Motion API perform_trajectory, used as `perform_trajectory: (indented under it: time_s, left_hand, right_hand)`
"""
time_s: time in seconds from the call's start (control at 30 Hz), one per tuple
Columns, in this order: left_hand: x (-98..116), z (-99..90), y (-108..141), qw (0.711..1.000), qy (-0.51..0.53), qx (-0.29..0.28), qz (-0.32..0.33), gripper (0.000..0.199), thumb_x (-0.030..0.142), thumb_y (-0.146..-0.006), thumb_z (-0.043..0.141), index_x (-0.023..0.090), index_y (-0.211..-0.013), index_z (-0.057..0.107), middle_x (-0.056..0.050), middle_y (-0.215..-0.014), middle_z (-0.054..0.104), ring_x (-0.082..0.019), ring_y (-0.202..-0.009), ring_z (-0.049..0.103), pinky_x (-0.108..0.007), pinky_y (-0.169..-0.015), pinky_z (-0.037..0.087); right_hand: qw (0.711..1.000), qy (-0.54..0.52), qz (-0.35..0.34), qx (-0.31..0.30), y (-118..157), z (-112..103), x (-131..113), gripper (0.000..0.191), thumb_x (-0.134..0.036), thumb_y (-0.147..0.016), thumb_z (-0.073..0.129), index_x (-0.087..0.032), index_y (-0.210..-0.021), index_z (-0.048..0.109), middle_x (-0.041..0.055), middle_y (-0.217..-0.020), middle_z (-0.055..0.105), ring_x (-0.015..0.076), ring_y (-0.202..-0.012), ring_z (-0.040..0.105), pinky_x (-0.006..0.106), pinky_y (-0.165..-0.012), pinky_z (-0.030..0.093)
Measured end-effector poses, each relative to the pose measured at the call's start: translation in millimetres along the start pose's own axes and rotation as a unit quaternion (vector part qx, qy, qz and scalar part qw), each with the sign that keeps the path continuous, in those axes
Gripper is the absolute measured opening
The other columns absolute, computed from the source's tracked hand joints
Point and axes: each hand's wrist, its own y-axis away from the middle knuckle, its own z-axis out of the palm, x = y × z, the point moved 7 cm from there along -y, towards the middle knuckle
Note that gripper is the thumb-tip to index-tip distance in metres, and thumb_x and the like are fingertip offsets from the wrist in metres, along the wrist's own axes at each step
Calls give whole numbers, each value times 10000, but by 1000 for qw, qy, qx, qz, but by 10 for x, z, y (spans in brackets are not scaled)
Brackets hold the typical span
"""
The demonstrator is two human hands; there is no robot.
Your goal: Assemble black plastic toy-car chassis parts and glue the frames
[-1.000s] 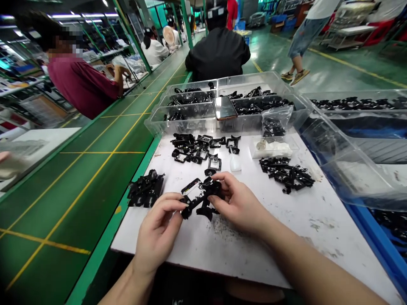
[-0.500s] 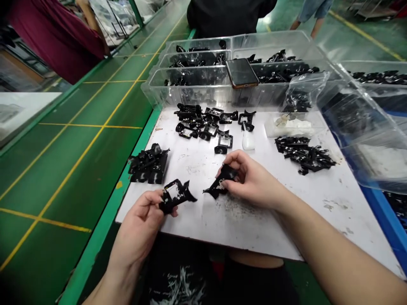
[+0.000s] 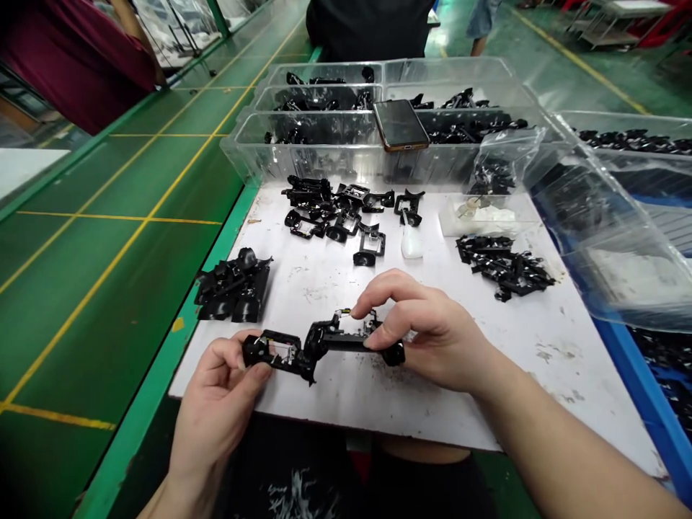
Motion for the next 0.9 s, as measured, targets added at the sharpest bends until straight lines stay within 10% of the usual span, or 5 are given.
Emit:
perform_trajectory:
  time_s: [0.3, 0.47, 0.7, 0.9]
  left_hand:
    - [70, 125, -15, 984, -166, -16, 67, 261, 248, -979, 774, 290, -1192, 628, -13, -1205, 685, -124, -1126, 710, -184, -963, 574]
    - [182, 357, -106, 904, -395, -142, 87, 67, 213, -1019, 678, 243, -1059, 633, -6, -994, 683, -175, -840, 661, -294, -761, 549]
    - [295, 938, -377, 791, -529, -265, 158, 126, 201, -1038, 677, 184, -1163, 667, -74, -1090, 740, -292, -983, 734, -457, -861, 616]
    - [579, 1396, -639, 754, -548, -284, 226, 160, 230, -1041, 673, 172, -1179, 727, -133, -1256, 667, -331, -1145, 658, -506, -990, 589]
  right_hand:
    - [975, 170, 128, 70, -12, -77, 272, 359, -313, -929, 824, -298, -1258, 680, 42, -1039, 745, 209, -921, 725, 348, -767, 599]
    - [898, 278, 338, 42, -67, -25, 523, 408, -462, -976, 677, -233, -1313, 644, 39, -913, 727, 212, -773, 692, 349, -668, 569]
    - [825, 422, 370, 69, -416, -525, 460, 449, -501, -1000, 577, -196, -1318, 664, 138, -1206, 764, 329, -993, 721, 473, -834, 550]
    - [773, 449, 432, 114, -472, -894, 861, 454, -418, -926, 665, -90, -1238, 697, 264, -1089, 762, 413, -946, 728, 504, -781, 543]
